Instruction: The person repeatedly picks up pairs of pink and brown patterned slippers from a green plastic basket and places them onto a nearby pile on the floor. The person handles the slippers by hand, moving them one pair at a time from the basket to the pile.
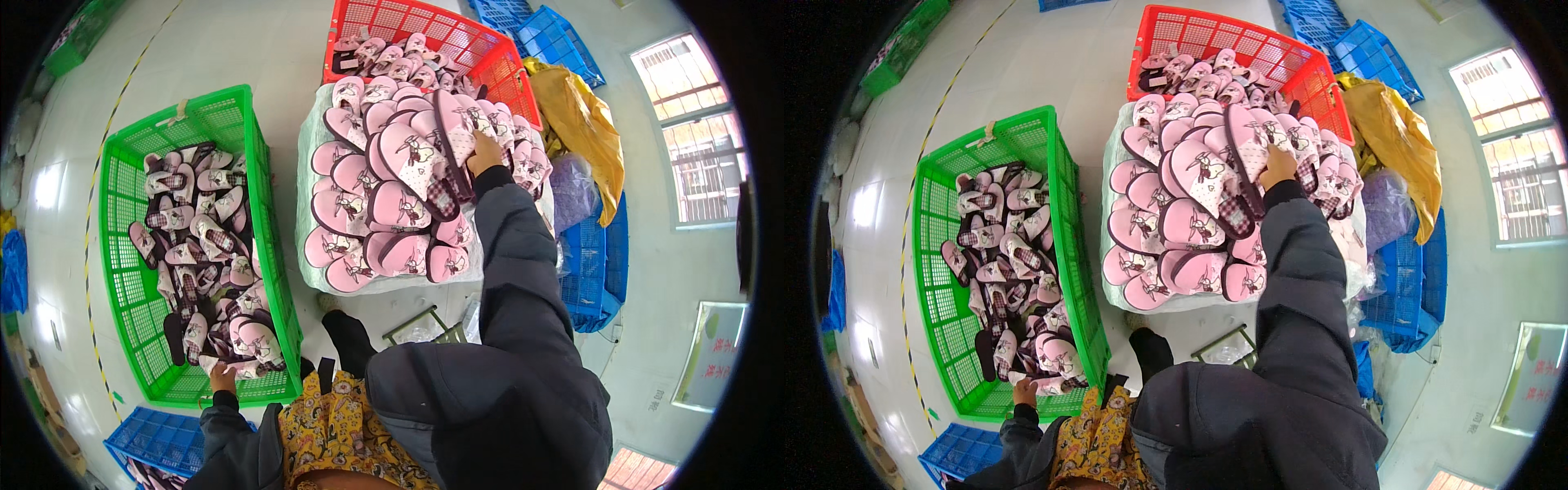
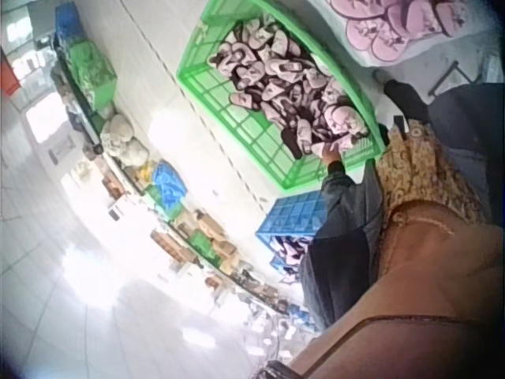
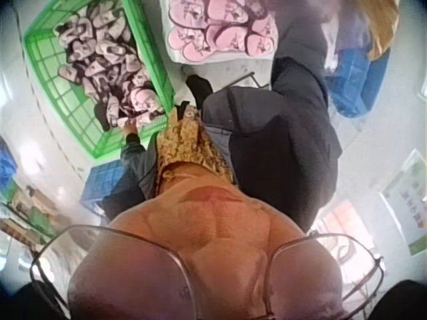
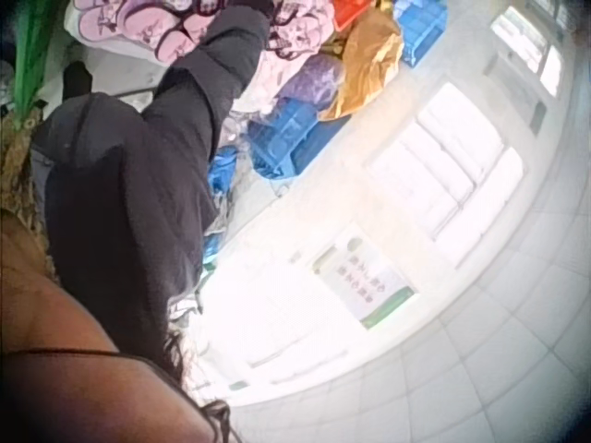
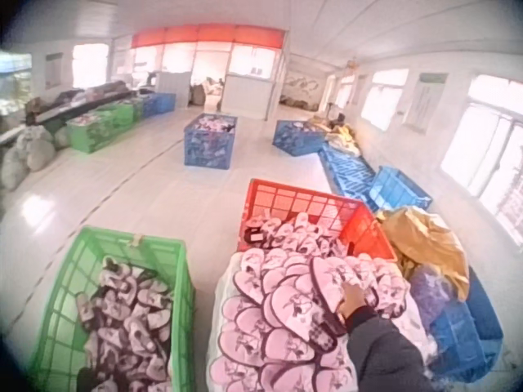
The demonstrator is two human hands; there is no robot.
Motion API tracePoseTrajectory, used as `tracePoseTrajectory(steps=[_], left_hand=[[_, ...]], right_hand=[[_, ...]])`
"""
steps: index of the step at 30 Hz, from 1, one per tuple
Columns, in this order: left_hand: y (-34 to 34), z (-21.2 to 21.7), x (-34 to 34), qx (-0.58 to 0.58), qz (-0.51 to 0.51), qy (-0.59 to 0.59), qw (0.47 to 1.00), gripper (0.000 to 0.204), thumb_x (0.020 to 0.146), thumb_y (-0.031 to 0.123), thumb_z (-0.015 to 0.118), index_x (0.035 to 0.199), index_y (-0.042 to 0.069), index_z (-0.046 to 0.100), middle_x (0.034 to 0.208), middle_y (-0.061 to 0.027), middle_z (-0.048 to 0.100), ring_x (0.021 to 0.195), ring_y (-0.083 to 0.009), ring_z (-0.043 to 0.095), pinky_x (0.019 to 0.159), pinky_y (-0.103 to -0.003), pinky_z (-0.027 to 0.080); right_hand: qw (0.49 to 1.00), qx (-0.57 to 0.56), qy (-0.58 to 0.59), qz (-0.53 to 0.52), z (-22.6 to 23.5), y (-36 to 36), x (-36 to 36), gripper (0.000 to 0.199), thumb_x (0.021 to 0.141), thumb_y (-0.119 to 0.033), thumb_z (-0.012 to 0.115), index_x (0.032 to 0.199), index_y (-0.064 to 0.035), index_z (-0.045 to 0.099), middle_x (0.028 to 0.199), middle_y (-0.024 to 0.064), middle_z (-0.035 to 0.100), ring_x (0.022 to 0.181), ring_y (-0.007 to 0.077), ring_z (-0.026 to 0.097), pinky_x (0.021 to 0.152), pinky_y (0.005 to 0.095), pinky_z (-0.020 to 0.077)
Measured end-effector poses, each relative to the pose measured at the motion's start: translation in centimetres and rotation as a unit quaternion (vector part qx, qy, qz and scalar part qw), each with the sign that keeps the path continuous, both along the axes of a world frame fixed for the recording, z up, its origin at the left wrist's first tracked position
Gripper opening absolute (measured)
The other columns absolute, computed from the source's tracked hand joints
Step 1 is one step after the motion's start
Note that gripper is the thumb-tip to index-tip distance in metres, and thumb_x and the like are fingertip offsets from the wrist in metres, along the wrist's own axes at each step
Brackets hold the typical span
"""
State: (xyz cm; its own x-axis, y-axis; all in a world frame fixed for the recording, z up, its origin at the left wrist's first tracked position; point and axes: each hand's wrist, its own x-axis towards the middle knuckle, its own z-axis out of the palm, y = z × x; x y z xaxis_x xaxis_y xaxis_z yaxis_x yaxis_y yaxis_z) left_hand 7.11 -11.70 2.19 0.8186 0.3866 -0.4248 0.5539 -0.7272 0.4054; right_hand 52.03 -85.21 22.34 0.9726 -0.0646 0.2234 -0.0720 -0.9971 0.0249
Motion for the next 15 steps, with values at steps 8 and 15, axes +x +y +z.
tracePoseTrajectory(steps=[8, 15], left_hand=[[-3.4, -0.8, -1.8, -0.022, 0.022, 0.037, 0.999, 0.034, 0.070, 0.032, 0.073, 0.088, 0.004, 0.067, 0.093, -0.0198, 0.063, 0.088, -0.0366, 0.059, 0.079, -0.045, 0.049], [4.6, -6.4, -13.0, 0.085, -0.015, -0.002, 0.996, 0.037, 0.075, 0.032, 0.069, 0.099, 0.005, 0.064, 0.106, -0.0147, 0.062, 0.103, -0.0349, 0.053, 0.090, -0.043, 0.044]], right_hand=[[0.970, 0.023, -0.146, 0.192, -3.1, -5.1, 0.5, 0.049, 0.067, -0.015, 0.065, 0.113, -0.0002, 0.055, 0.101, 0.0220, 0.062, 0.097, 0.0425, 0.056, 0.090, 0.0464, 0.0435], [0.841, 0.532, -0.089, -0.030, 3.2, 14.8, -7.3, 0.024, 0.094, -0.024, 0.051, 0.101, -0.0020, 0.057, 0.074, 0.0019, 0.045, 0.063, 0.0103, 0.037, 0.055, 0.0254, 0.0289]])
